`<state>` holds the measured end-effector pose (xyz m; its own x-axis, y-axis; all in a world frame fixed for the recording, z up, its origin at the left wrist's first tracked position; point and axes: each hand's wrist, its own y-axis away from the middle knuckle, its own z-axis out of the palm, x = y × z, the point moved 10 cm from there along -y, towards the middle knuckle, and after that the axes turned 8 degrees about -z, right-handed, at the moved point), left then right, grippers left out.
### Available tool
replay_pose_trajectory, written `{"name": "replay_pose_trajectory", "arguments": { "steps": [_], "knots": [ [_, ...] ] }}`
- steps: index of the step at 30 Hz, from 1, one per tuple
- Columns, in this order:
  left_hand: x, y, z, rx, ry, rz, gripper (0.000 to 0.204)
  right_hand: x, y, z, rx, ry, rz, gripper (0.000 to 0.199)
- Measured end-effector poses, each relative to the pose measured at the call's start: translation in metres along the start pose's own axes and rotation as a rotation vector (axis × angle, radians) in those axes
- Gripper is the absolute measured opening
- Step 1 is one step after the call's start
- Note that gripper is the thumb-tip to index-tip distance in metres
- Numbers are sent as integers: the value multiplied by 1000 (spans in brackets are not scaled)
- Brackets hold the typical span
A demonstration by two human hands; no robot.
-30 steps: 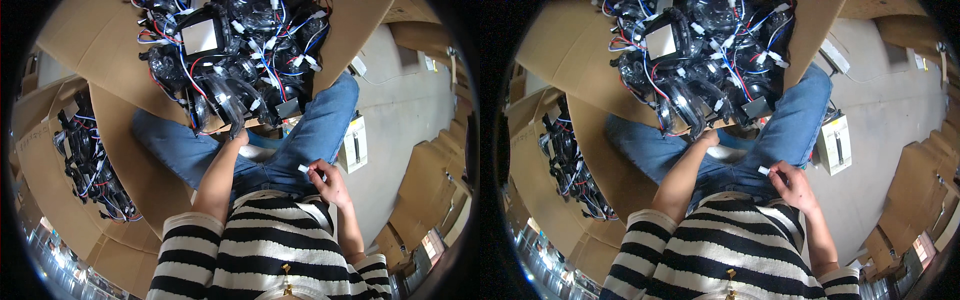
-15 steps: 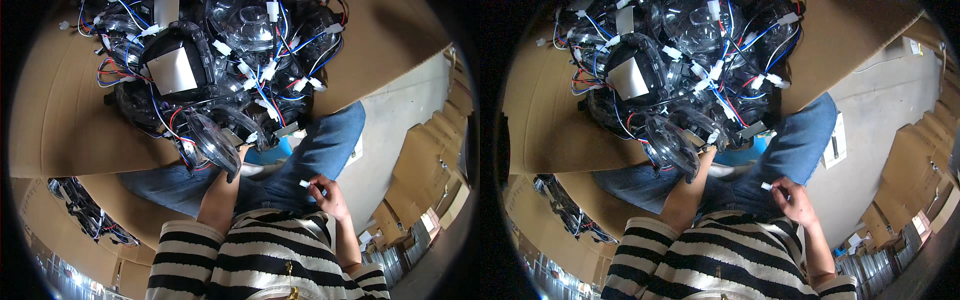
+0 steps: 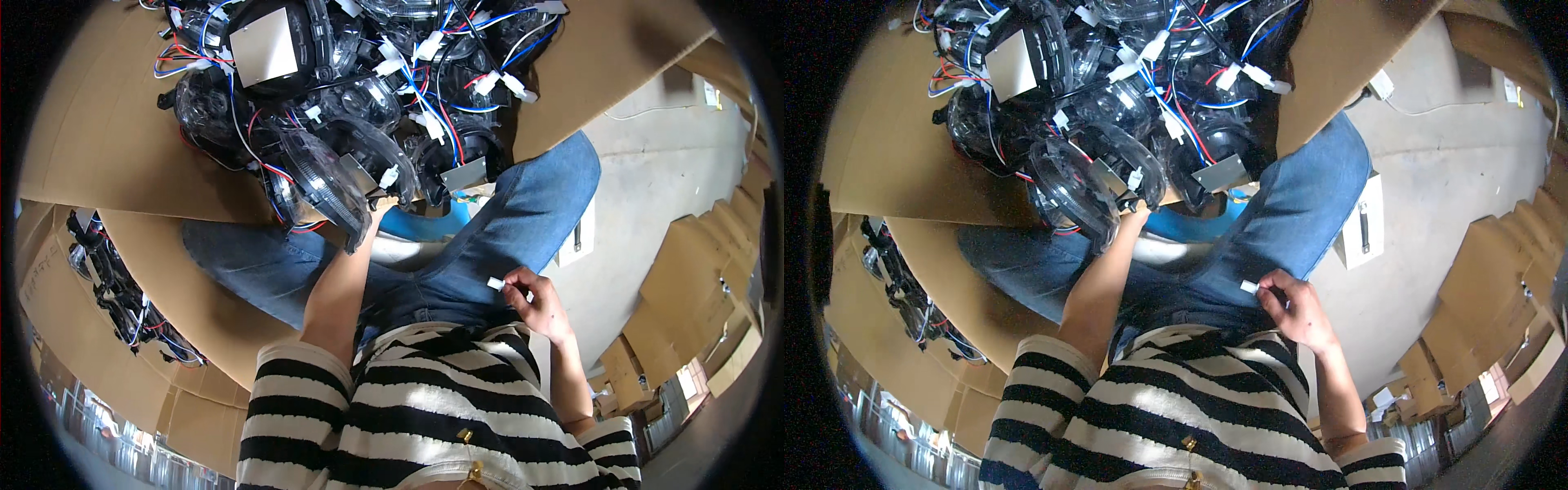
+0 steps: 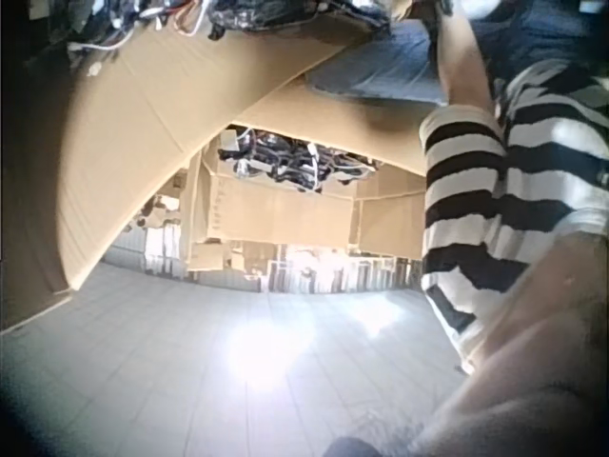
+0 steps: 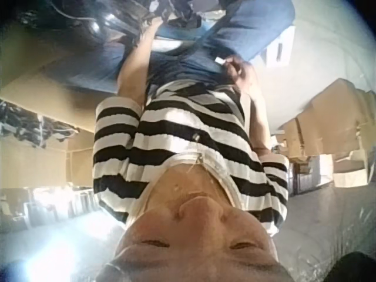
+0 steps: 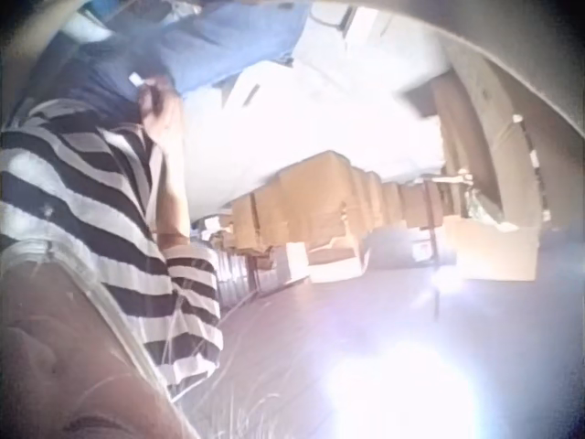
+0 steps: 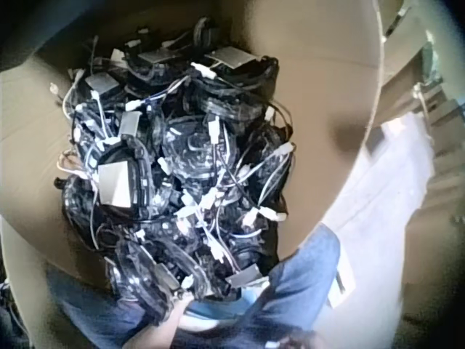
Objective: The person sits on the floor and repeatedly picks up black wire harnesses from a cardboard box. They connect the white plastic connectors on the ends of the wires together and then place the connected harnesses back into the box.
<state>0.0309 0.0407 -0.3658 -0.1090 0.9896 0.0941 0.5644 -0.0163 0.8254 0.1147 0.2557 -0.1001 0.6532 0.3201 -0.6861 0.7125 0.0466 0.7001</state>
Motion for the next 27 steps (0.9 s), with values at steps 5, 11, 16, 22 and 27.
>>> {"name": "replay_pose_trajectory", "arguments": {
  "steps": [5, 11, 16, 22, 27],
  "knots": [
    [-21, 14, 22, -41, 21, -50, 34, -1, -6, 0, -86, -10, 82, 8],
    [-26, 9, 48, -100, 10, -6, 32, 7, -6, 3, 12, -62, 230, 9],
    [-32, 10, 67, -130, 40, 17, 31, -1, -15, 1, -5, 77, 250, 14],
    [-23, 3, 88, -180, 128, 21, 30, 19, -12, 9, -10, 1, 216, 15],
    [-30, 4, 95, -210, 134, -1, 29, 20, -19, 19, -130, -158, 259, 15]
  ]
}}
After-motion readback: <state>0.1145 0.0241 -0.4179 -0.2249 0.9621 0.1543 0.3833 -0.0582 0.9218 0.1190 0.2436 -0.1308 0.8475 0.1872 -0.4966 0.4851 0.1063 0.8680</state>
